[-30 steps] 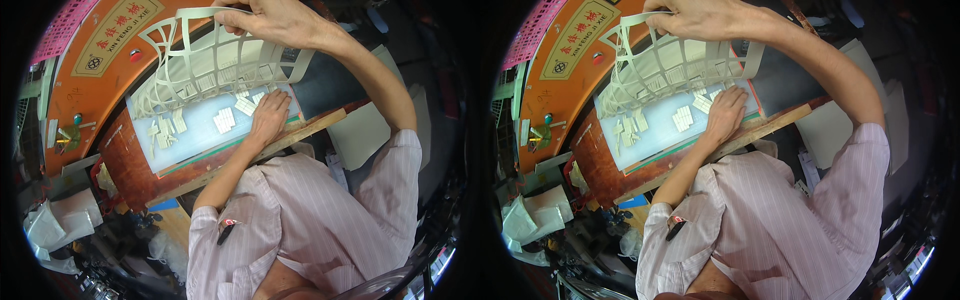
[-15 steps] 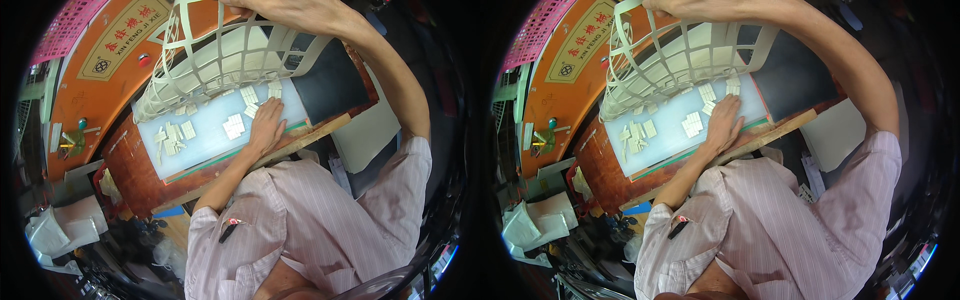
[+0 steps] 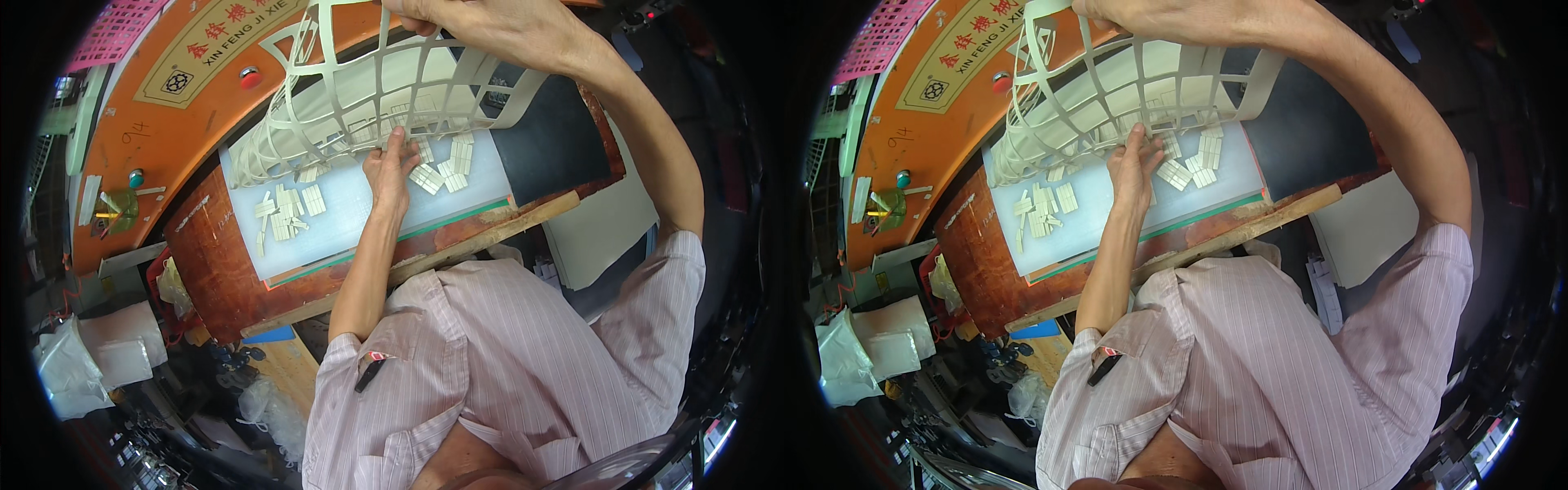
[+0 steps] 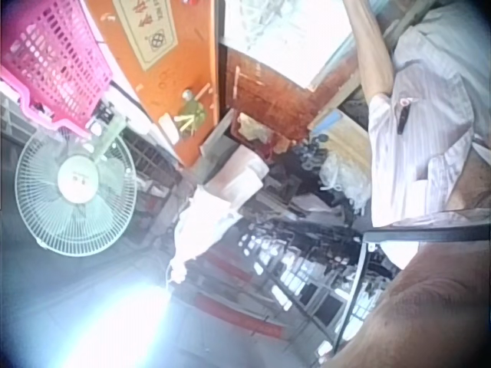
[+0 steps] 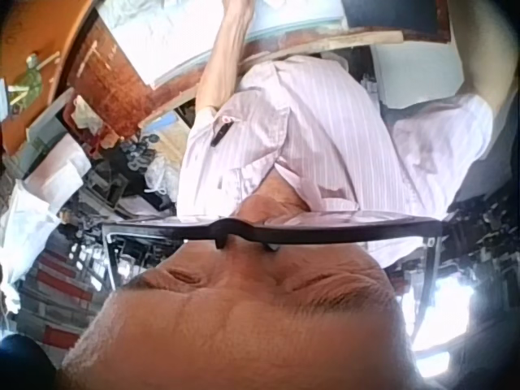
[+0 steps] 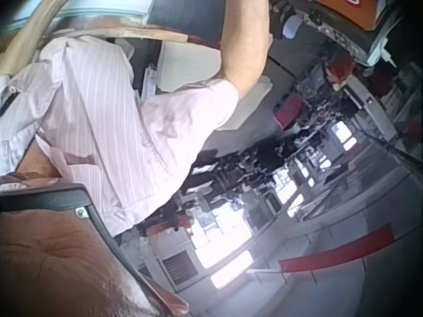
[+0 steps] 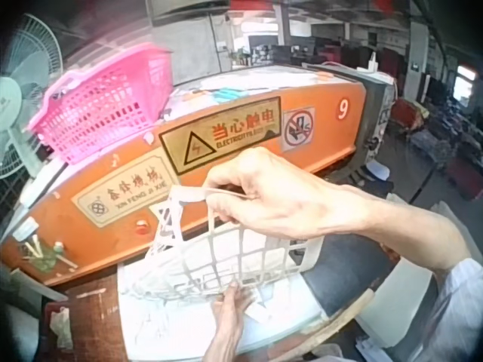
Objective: The person sorts small white rectangular parts from a plastic basket onto a work surface, then places them into a clear plastic bag. They seal the bag and set it aside, then retrieve another bag and repeat the process. The person also operates a nearby machine control panel.
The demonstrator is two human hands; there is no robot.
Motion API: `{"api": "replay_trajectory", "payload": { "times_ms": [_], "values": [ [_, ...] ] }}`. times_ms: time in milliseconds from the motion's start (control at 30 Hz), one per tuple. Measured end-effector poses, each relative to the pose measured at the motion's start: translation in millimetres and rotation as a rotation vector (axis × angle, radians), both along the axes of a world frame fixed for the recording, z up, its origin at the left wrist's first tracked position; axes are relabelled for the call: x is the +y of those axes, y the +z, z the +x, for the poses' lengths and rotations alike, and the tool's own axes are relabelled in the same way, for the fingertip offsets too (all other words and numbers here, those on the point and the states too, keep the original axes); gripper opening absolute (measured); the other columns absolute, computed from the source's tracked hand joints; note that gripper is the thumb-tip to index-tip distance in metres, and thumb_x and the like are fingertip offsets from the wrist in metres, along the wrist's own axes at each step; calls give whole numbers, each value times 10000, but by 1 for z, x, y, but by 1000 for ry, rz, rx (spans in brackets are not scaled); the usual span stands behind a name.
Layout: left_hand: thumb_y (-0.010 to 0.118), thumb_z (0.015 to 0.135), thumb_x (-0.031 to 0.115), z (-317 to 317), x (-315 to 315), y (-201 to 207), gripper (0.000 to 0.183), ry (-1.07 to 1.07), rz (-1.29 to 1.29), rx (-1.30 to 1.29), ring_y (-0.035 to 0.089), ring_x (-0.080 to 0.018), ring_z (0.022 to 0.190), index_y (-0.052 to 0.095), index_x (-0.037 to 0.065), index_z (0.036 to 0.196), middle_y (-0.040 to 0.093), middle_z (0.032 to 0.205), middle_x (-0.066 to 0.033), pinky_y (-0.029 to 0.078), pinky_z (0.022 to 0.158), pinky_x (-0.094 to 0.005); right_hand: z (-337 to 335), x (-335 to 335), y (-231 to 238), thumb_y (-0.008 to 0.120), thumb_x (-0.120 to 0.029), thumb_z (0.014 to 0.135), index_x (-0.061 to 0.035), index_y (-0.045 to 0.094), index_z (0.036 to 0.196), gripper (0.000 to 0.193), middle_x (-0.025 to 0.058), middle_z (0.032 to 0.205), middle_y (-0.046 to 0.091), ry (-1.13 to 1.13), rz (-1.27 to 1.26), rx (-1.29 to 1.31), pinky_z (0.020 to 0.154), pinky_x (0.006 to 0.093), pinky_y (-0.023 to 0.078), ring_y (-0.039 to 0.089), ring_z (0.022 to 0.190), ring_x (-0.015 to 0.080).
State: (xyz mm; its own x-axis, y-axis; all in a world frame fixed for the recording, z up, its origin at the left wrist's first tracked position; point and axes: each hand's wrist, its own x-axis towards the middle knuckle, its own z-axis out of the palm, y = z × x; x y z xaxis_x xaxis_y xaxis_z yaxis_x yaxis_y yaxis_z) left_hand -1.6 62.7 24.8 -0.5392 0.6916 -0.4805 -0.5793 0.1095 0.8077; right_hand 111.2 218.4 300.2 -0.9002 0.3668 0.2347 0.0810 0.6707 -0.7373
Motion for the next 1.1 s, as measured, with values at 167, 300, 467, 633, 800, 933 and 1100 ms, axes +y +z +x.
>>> {"api": "replay_trajectory", "payload": {
  "times_ms": [167,300,467,633,800,933,1100],
  "values": [
    [746,966,325,7,-8,1,423,-20,-49,159,705,-204,753,608,-59,1076,685,945,-131,576,641,-298,0,1,-7,574,-151,989,72,659,911,251,74,692,597,-37,-15,21,622,328,459,529,650,132],
    [692,1007,315,13,-28,-2,359,-86,29,294,686,-162,731,646,-40,1034,690,871,-112,561,636,-284,1,4,-9,570,-153,990,73,658,906,257,83,691,601,22,13,29,615,330,456,536,645,140],
    [640,1040,291,8,-51,-8,318,-173,22,534,657,-125,693,674,-26,1026,692,824,-85,524,612,-266,6,3,-3,568,-155,993,74,657,901,263,88,693,600,31,19,-29,617,328,456,540,652,128],
    [694,995,254,1,-64,-10,301,-284,-136,651,661,-153,763,694,-33,1085,700,873,-123,527,665,-320,3,0,0,573,-141,994,76,664,915,249,84,699,604,-27,49,94,626,322,459,542,660,126],
    [819,861,245,-14,-82,-4,393,-128,-153,1474,626,-233,1021,693,-23,1120,670,1062,-172,490,838,-374,5,1,4,587,-132,992,85,682,966,238,76,744,635,27,96,-15,651,310,480,566,688,135],
    [851,831,246,-24,-85,3,510,166,-315,1002,620,-228,1037,647,-59,1186,649,1060,-162,483,833,-361,2,1,1,601,-130,989,90,691,1006,238,83,754,647,-78,7,-18,652,308,483,579,695,136],
    [796,909,203,-32,-56,-4,317,223,-138,876,533,-90,560,681,-63,1037,591,637,-21,421,546,-273,-5,-1,-8,607,-130,990,92,694,1039,243,94,779,656,-31,34,81,662,312,492,595,719,143]
  ]
}}
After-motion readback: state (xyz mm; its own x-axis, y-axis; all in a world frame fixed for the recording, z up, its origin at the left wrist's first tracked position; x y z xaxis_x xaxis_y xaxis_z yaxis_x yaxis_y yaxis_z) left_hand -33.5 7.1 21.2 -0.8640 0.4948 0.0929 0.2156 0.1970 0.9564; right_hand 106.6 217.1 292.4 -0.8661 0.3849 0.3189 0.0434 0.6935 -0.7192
